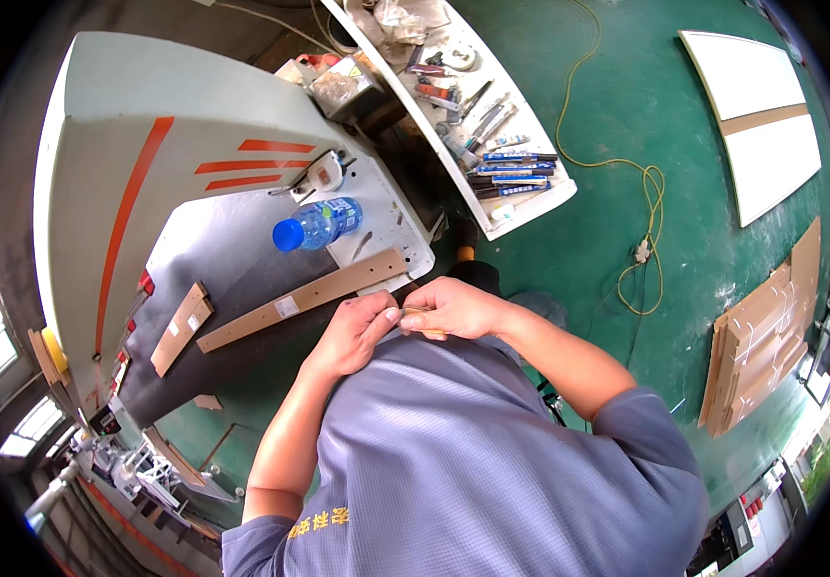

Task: The person retrieves wooden strips from a table and places them on a machine. They then use a tube to apply a small amount of adhesive to a metal blade and spread it evenly. Finally, they apply the adhesive from the blade onto the wooden strips.

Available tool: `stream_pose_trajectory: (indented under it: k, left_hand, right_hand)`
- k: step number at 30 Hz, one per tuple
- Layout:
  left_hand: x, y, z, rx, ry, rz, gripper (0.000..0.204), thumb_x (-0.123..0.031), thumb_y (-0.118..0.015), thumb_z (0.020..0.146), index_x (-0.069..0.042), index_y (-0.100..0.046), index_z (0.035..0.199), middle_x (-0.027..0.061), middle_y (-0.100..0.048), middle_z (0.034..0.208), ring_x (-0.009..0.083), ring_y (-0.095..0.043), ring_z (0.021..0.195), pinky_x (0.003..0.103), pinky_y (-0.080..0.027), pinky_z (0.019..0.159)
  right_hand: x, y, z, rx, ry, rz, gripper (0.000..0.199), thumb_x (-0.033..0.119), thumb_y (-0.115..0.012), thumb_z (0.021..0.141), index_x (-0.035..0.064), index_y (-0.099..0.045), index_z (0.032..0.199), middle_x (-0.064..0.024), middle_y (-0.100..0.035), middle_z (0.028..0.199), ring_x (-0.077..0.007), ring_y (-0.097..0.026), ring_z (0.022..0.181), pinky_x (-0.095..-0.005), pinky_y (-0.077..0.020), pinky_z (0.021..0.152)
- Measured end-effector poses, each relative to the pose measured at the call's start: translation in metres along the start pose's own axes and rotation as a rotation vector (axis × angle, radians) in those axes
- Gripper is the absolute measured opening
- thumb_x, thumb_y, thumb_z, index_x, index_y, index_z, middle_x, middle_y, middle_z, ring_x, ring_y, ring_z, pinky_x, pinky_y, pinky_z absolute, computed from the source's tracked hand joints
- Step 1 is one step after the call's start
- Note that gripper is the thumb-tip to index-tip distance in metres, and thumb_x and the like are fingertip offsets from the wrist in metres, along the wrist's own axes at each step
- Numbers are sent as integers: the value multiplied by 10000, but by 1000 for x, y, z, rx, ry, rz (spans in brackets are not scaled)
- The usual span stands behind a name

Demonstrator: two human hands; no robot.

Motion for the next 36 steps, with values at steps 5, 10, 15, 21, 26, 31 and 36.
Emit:
stream_pose_trajectory:
  k: [5, 10, 15, 21, 26, 31, 36]
  left_hand:
    - [29, -11, -8, 20, 225, -164, 421, -307, -487, 1054, 6, -526, 776, 65, -474, 619, 159, -424, 602, 335, -395, 583]
    - [30, -21, -4, -102, 132, -217, 491, -329, -444, 1082, -9, -489, 713, -1, -435, 599, 111, -379, 579, 299, -355, 544]
    - [40, -16, -1, -12, 282, -310, 455, -318, -455, 1072, 8, -510, 759, 25, -429, 609, 126, -409, 599, 315, -391, 583]
    - [42, -24, 10, -155, 73, -302, 471, -335, -445, 1084, -33, -494, 727, -39, -406, 614, 71, -335, 580, 277, -301, 517]
    - [46, -14, 16, -63, 345, -417, 416, -303, -475, 1072, -31, -512, 759, -33, -439, 607, 76, -359, 569, 274, -323, 531]
    - [72, -18, 26, -331, 338, -469, 365, -272, -506, 1049, -26, -534, 780, -22, -452, 601, 80, -392, 565, 282, -341, 536]
    - [122, -8, 48, -524, 402, 79, 301, -289, -593, 970, -3, -586, 877, 158, -599, 674, 333, -598, 656, 426, -469, 648]
  right_hand:
    - [2, -7, 5, -100, -45, -229, 301, 273, -644, 968, -7, -627, 858, -44, -552, 623, -127, -479, 558, -299, -409, 555]
    - [-2, -5, 9, -246, 158, -606, 229, 221, -674, 904, -1, -622, 882, -193, -599, 727, -373, -547, 643, -418, -450, 603]
    - [4, -5, 6, -280, 149, -771, 172, 202, -677, 876, 33, -645, 888, -173, -656, 793, -386, -626, 741, -456, -490, 663]
    - [-2, -2, 1, -372, 184, -779, 138, 180, -689, 847, 54, -637, 868, -145, -656, 762, -378, -645, 739, -474, -503, 661]
    - [-3, 0, -4, -506, 328, -943, 103, 158, -694, 829, 73, -635, 838, -110, -654, 763, -337, -652, 769, -439, -515, 676]
    - [-14, 5, -9, -527, 369, -615, 138, 107, -707, 834, 88, -718, 970, -63, -649, 739, -246, -651, 794, -364, -525, 694]
    - [2, 4, -16, -401, 518, -285, 162, 68, -693, 912, 64, -739, 1068, -18, -715, 830, -153, -578, 825, -282, -500, 709]
Point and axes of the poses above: each hand's wrist, its own z-axis towards the middle knuckle, its own y-axis out of the back of the hand, x = y × z, the point moved 1 cm from there along z, towards the middle knuckle
